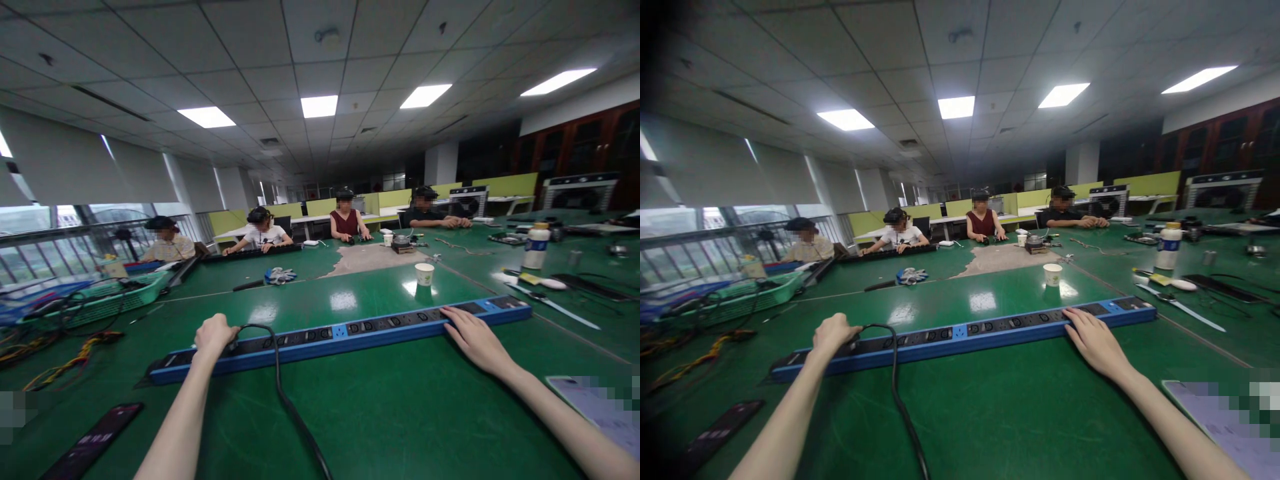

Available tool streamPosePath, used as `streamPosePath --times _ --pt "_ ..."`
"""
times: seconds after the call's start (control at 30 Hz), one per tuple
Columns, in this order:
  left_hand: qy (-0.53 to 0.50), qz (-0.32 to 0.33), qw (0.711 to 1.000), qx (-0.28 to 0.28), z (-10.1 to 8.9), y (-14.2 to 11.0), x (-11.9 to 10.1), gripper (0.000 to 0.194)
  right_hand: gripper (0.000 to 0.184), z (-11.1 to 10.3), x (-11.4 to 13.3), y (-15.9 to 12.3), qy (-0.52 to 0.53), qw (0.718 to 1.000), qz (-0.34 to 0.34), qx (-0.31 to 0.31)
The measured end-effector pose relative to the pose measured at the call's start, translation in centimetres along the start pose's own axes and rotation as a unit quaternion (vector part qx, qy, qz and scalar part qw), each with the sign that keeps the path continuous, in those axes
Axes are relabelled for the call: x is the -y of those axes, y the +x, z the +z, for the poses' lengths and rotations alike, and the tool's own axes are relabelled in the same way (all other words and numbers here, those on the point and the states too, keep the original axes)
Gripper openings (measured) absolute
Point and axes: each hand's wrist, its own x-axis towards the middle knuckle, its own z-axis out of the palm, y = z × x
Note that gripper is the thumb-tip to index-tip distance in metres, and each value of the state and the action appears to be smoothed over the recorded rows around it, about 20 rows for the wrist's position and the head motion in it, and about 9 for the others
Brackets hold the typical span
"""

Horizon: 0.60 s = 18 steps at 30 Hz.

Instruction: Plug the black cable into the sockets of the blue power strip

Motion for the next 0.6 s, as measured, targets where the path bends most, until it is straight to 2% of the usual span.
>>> streamPosePath --times 0.17,0.37,0.5,0.6 --pt "-0.020 0.003 1.000 -0.011 0.7 -1.5 0.9 0.057 0.055 -0.3 0.5 0.0 -0.007 1.000 0.012 0.002" --pt "-0.016 0.028 0.999 -0.041 0.5 -2.9 -0.2 0.053 0.056 -0.4 0.4 0.1 -0.002 1.000 0.012 0.013" --pt "0.000 0.023 0.997 -0.067 0.7 -3.4 -0.6 0.051 0.057 -0.4 0.2 0.2 0.001 1.000 0.008 0.016" --pt "0.011 0.029 0.998 -0.060 0.6 -3.5 -0.5 0.051 0.057 -0.4 0.2 0.2 0.005 1.000 0.006 0.015"
